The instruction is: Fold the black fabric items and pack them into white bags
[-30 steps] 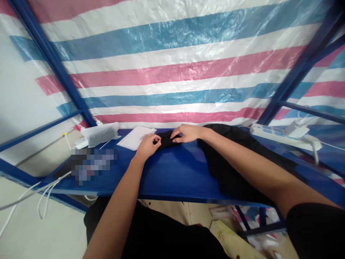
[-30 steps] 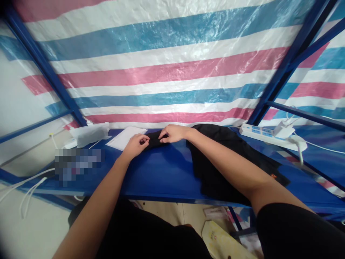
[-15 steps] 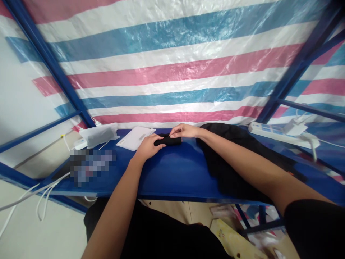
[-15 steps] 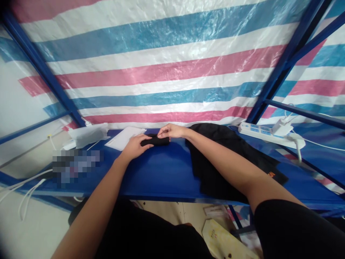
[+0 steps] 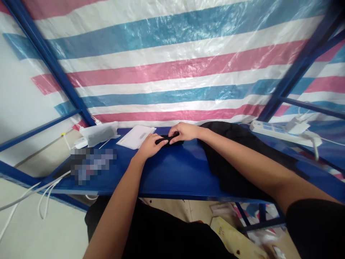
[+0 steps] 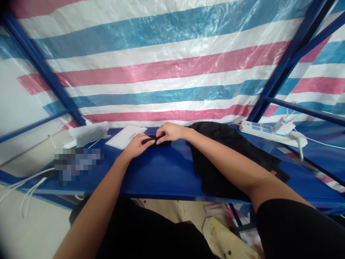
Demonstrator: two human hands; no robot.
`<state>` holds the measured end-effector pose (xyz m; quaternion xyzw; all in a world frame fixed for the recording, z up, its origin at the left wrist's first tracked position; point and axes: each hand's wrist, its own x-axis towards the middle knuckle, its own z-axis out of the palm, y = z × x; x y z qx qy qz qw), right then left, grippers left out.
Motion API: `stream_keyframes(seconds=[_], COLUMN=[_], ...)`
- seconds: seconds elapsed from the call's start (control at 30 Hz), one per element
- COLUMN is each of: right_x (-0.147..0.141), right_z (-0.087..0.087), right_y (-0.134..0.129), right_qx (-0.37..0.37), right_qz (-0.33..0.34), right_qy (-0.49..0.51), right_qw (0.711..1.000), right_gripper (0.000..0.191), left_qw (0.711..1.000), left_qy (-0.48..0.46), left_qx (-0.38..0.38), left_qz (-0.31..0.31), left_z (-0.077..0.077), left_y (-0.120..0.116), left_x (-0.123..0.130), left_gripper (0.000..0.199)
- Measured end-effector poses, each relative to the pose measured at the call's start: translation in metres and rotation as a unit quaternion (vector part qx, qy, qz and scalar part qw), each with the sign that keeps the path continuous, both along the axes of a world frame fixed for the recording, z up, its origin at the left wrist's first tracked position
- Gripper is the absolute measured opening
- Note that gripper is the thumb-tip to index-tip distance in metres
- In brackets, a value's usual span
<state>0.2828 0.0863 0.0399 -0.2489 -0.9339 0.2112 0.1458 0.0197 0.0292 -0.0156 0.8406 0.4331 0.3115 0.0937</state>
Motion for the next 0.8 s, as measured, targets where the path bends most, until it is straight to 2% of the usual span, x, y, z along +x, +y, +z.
stream_keyframes(seconds=[0.13,0.2,0.27,0.37,0.47,0.53,0.6,0.67,0.73,0.8], right_x=[0.009,0.013,0.014,0.011,0.004,-0.001,-0.005,-0.007,-0.009,-0.008], right_z=[-0.007,-0.009,-0.01,-0.007,0.003,0.009,0.009,0.003,-0.008,-0.019], right_y=[0.012,0.016,0.017,0.012,0.001,-0.006,-0.012,-0.013,-0.01,-0.003], right_qx=[-0.131,-0.162,-0.164,-0.096,0.059,0.125,0.129,0.116,0.115,0.119], right_qz=[-0.016,-0.031,-0.049,-0.053,-0.03,-0.012,0.0,-0.015,-0.045,-0.062], right_qy=[0.024,0.028,0.021,-0.004,-0.002,-0.005,-0.026,-0.046,-0.053,-0.041], right_qw=[0.991,0.986,0.985,0.994,0.998,0.992,0.991,0.992,0.991,0.99], right_gripper=[0.043,0.043,0.043,0.041,0.033,0.029,0.035,0.049,0.055,0.052], left_qw=[0.996,0.992,0.993,0.998,0.999,0.999,0.998,0.995,0.988,0.978], left_qy=[0.007,0.014,0.027,0.021,0.011,0.019,0.039,0.073,0.114,0.156], left_qx=[0.087,0.121,0.111,0.065,0.043,0.033,0.029,0.047,0.084,0.11], left_qz=[0.026,0.017,-0.008,-0.007,0.021,0.032,0.04,0.051,0.066,0.079], left_z=[-0.001,0.0,0.001,0.0,0.0,0.0,0.001,0.002,0.003,0.003], left_y=[-0.008,-0.013,-0.016,-0.015,-0.011,-0.009,-0.008,-0.009,-0.012,-0.016], left_x=[0.008,0.014,0.018,0.02,0.019,0.018,0.019,0.02,0.024,0.027], left_gripper=[0.025,0.031,0.039,0.043,0.04,0.036,0.031,0.031,0.038,0.054])
